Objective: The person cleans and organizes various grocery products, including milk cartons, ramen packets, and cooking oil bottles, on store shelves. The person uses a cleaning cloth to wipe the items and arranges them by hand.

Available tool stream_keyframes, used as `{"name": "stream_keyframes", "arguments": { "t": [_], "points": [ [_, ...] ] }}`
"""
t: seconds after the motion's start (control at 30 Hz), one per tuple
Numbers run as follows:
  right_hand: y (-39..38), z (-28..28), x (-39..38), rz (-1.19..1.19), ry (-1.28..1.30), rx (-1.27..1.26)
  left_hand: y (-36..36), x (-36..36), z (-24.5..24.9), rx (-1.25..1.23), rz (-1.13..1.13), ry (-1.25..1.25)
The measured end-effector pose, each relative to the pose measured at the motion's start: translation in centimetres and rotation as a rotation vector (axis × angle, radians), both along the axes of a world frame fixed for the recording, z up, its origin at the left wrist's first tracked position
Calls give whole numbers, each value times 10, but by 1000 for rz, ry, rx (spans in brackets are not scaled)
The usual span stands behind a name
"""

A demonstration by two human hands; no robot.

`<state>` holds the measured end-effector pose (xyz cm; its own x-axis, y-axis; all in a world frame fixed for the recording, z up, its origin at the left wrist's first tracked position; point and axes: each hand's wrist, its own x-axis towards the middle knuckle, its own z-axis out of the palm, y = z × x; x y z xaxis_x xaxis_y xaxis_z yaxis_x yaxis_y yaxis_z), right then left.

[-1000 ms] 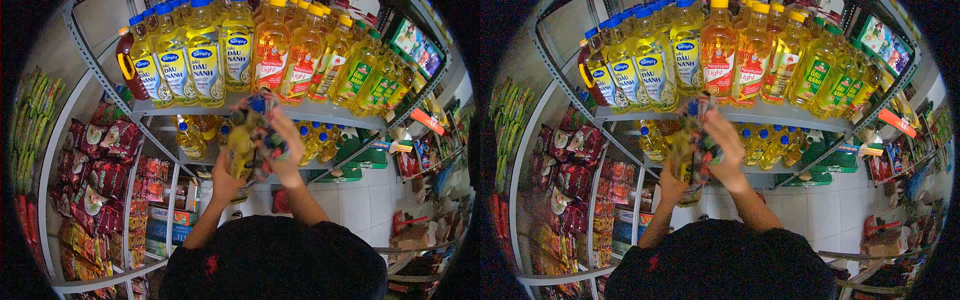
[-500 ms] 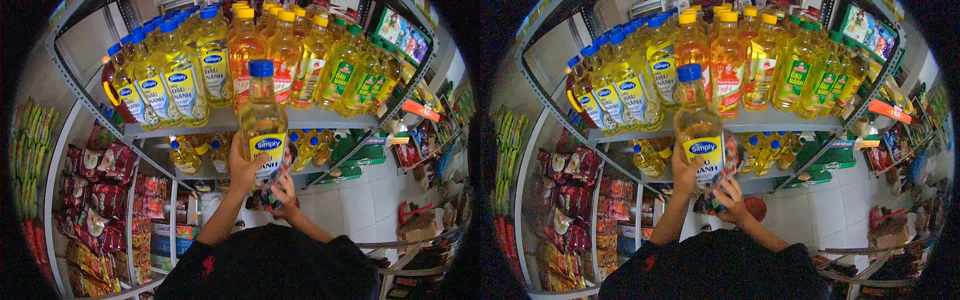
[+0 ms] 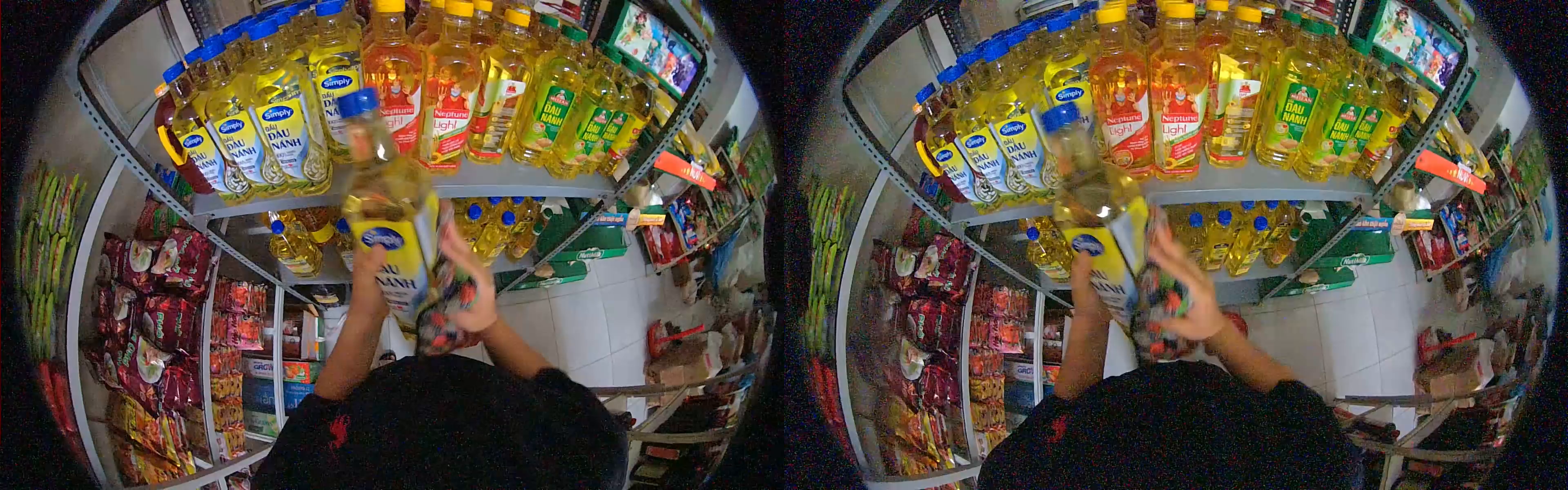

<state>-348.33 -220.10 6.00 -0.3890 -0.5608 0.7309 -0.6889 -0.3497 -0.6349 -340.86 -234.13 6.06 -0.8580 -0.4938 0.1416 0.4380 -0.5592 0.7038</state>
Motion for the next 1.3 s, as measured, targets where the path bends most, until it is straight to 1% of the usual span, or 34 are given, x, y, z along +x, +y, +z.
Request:
{"name": "stream_keyframes", "arguments": {
  "t": [0.03, 0.07, 0.1, 0.17, 0.2, 0.23, 0.27, 0.3, 0.37, 0.4, 0.43, 0.47, 0.5, 0.53, 0.57, 0.63, 0.67, 0.7, 0.73, 0.77, 0.83, 0.87, 0.9, 0.93, 0.97, 1.0, 1.03, 1.07, 1.1, 1.17, 1.2, 1.23, 1.27, 1.3],
  "points": [
    [5, -15, 6, 26, 11, 110, -7, 0, 5, 106, 16, 67],
    [8, -30, 11, 38, 18, 112, -17, 2, 2, -37, 46, 42],
    [12, -44, 17, 33, -23, 136, -22, 2, 0, -33, 61, 44],
    [6, -53, 22, 39, -74, 159, -30, 5, -5, 80, 63, 19],
    [-1, -55, 22, -22, -110, 80, -28, 0, -12, 159, 102, 22],
    [-6, -56, 22, -87, -143, 2, -23, 0, -11, 158, 107, 18],
    [-11, -67, 16, -47, -334, -87, -16, 0, -8, 206, 119, 7],
    [-15, -83, 11, -43, -329, -84, -13, 0, -6, 256, 131, 1],
    [-24, -89, 5, 223, -1079, -270, -13, -4, -14, 255, 138, -21],
    [-24, -90, 6, 321, -1240, -244, -10, -5, -16, 218, 163, 15],
    [-24, -101, 3, 331, -1241, -239, -9, -4, -15, 180, 189, 42],
    [-20, -119, -2, 296, -1362, -111, -11, -6, -18, 224, 125, 19],
    [-17, -136, -4, 257, -1478, 22, -11, -5, -21, 226, 134, 14],
    [-15, -121, 4, 381, -1450, -51, -10, -5, -23, 203, 161, -6],
    [-16, -107, 7, 385, -1449, -44, -11, -6, -25, 180, 188, -21],
    [-23, -79, 2, 370, -891, 22, -13, -4, -27, 208, 161, -1],
    [-23, -66, 1, 362, -842, 79, -13, -2, -27, 235, 149, 27],
    [-25, -69, -4, 361, -847, 79, -13, 1, -27, 260, 133, 50],
    [-26, -74, -9, 298, -711, 72, -13, 4, -23, 192, 119, 24],
    [-26, -77, -11, 233, -574, 65, -15, 4, -25, 192, 114, 19],
    [-28, -78, -9, 260, -578, 64, -23, 2, -29, 107, 85, -19],
    [-29, -76, -4, 324, -683, 41, -25, 5, -12, 72, 47, -38],
    [-30, -75, -1, 389, -789, 16, -33, 3, -23, 75, 50, -39],
    [-30, -77, 2, 472, -874, 50, -45, -3, -47, 100, -176, 87],
    [-31, -79, 7, 478, -877, 50, -54, -7, -69, 123, -403, 212],
    [-34, -81, 12, 492, -930, 32, -59, -8, -83, 146, -329, 91],
    [-34, -81, 15, 505, -977, 14, -61, -7, -88, 142, -329, 95],
    [-28, -91, 6, 514, -966, 219, -60, -5, -94, 121, -228, 51],
    [-21, -93, -3, 509, -968, 224, -60, -3, -101, 108, -127, 3],
    [-22, -45, -12, 256, -509, 582, -62, 5, -101, 168, -151, -18],
    [-23, -31, -15, 255, -513, 585, -63, 6, -102, 180, -151, 12],
    [-22, -18, -16, 82, -341, 506, -63, 9, -101, 193, -152, 38],
    [-23, -7, -18, -90, -166, 424, -64, 13, -91, 111, -257, 105],
    [-29, 4, -20, -94, -171, 426, -64, 12, -91, 114, -261, 101]
  ]
}}
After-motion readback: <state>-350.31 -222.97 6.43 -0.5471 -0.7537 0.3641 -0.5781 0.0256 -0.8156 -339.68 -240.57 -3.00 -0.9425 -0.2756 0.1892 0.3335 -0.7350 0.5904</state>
